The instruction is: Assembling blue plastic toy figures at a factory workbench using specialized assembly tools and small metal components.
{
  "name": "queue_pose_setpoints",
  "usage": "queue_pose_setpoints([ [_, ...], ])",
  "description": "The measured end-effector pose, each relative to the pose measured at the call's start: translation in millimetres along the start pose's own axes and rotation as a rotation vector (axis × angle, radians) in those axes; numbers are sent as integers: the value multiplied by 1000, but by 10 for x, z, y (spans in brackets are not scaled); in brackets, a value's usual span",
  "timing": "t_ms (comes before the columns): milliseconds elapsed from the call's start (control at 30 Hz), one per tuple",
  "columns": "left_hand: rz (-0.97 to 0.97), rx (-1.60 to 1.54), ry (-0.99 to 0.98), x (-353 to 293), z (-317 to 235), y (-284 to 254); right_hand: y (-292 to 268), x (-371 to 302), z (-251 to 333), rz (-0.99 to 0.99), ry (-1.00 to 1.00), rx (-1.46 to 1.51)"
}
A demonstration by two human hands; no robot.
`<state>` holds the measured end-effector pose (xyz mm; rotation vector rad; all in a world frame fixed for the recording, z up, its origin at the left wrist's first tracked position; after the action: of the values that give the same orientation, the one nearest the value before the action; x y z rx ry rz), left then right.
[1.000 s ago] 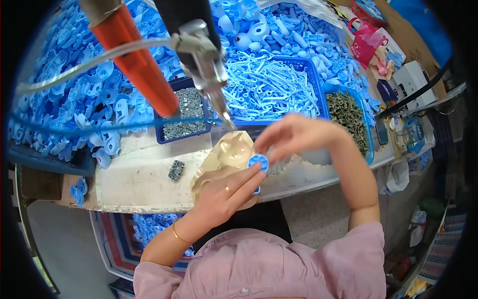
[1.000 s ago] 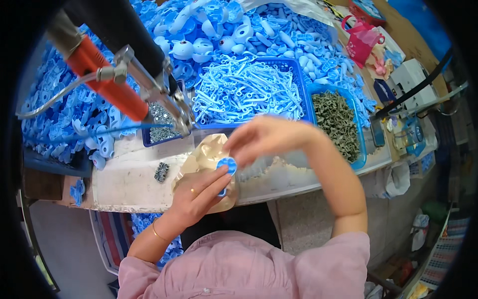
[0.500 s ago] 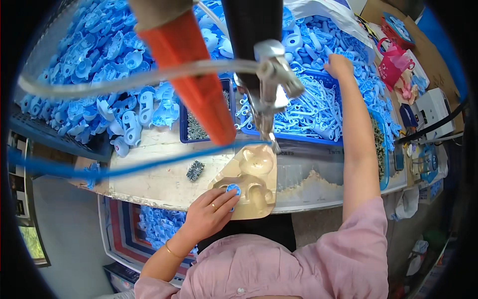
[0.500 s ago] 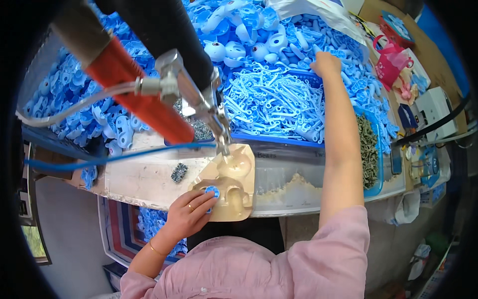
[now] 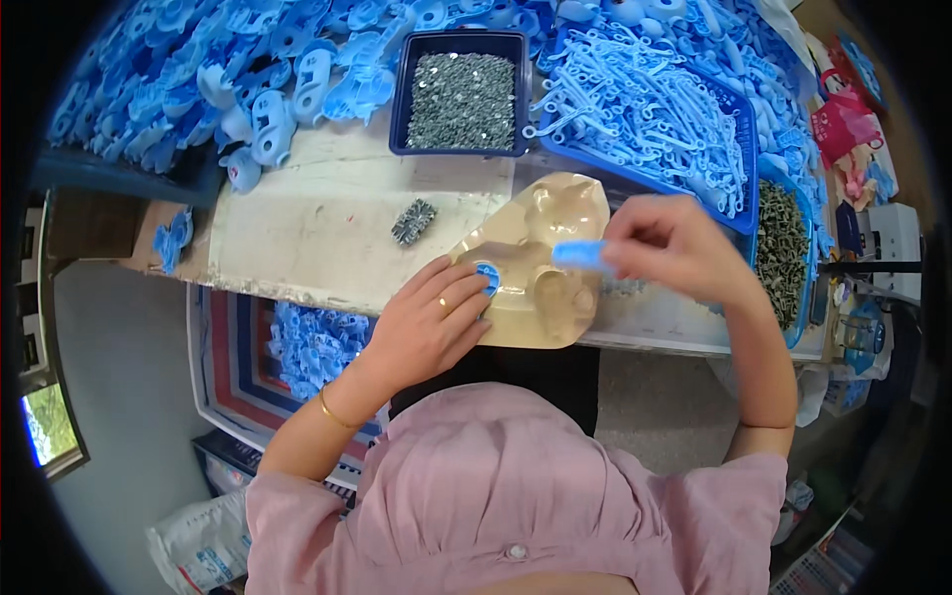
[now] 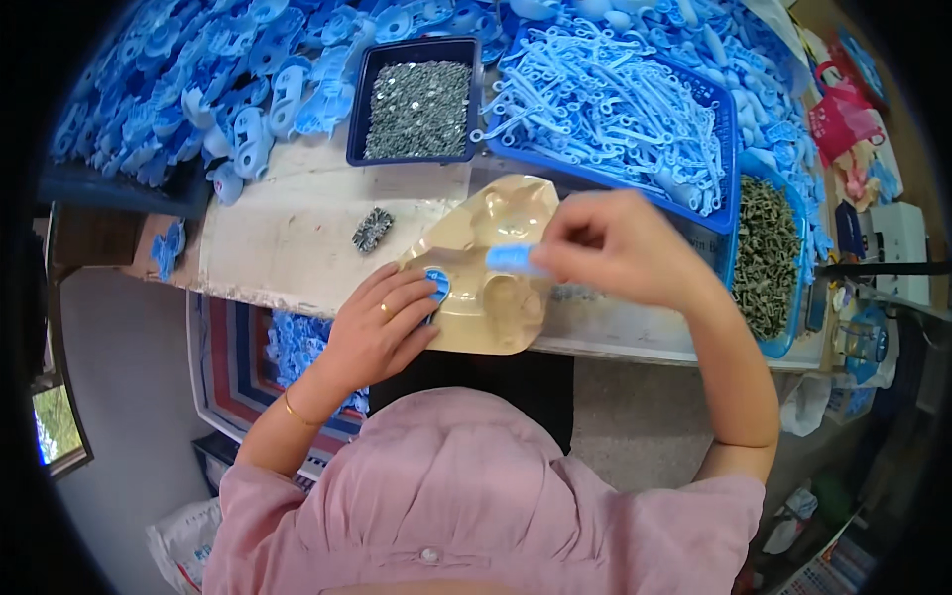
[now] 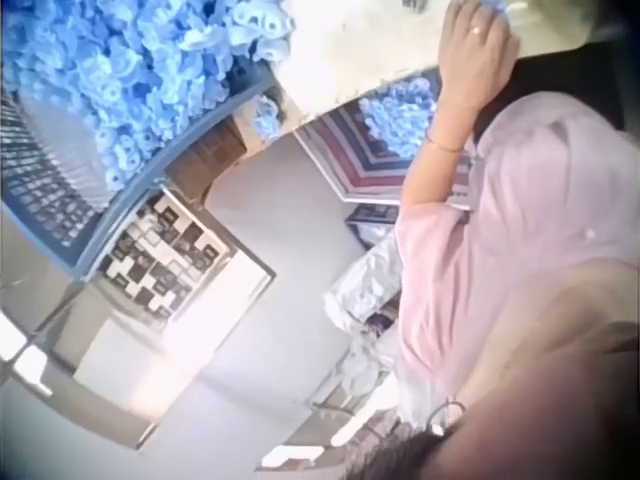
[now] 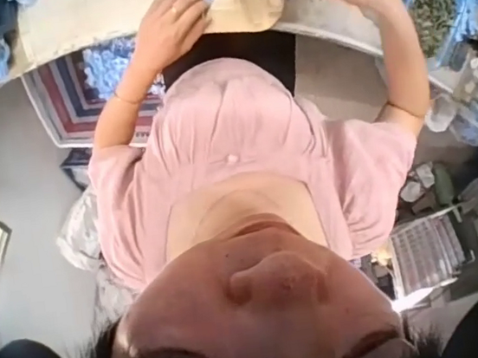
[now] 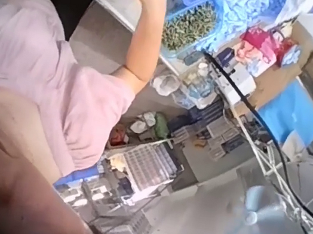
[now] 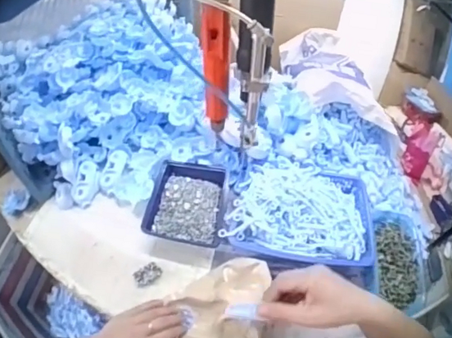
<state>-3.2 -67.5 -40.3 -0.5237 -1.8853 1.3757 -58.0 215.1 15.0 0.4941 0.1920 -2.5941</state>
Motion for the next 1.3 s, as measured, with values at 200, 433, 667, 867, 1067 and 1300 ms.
queue_pose_setpoints([
  [200,-2,9,32,45,-53,-46,355,164,-103,232,-312,-575],
  [433,-2,-9,38,-45,-51,-31,81,281,111,188,-419,-497],
  [667,0,-5,-9,-6,-66,-42,-1699,1361,759,-839,-736,-530],
  [867,30,-18,-6,32,-70,-6,-2301,2218,793,-880,-395,-1001],
  [1067,26,-5,-21,6,-54,-23,-2035,1436,1173,-1265,-627,-1139],
  [1300,-1,0,-11,-10,-80,-22,-2337,249,902,-1398,-720,-1133],
])
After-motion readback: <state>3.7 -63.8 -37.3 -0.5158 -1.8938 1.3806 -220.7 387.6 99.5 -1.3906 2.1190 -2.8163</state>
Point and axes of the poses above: each hand's wrist, its own x-axis towards the middle knuckle, its own y-axis out of the palm, z = x × y, the point moved 3 cm from there along x, towards the middle knuckle, and after that the axes turned 14 degrees about x, right-handed, at the moved point
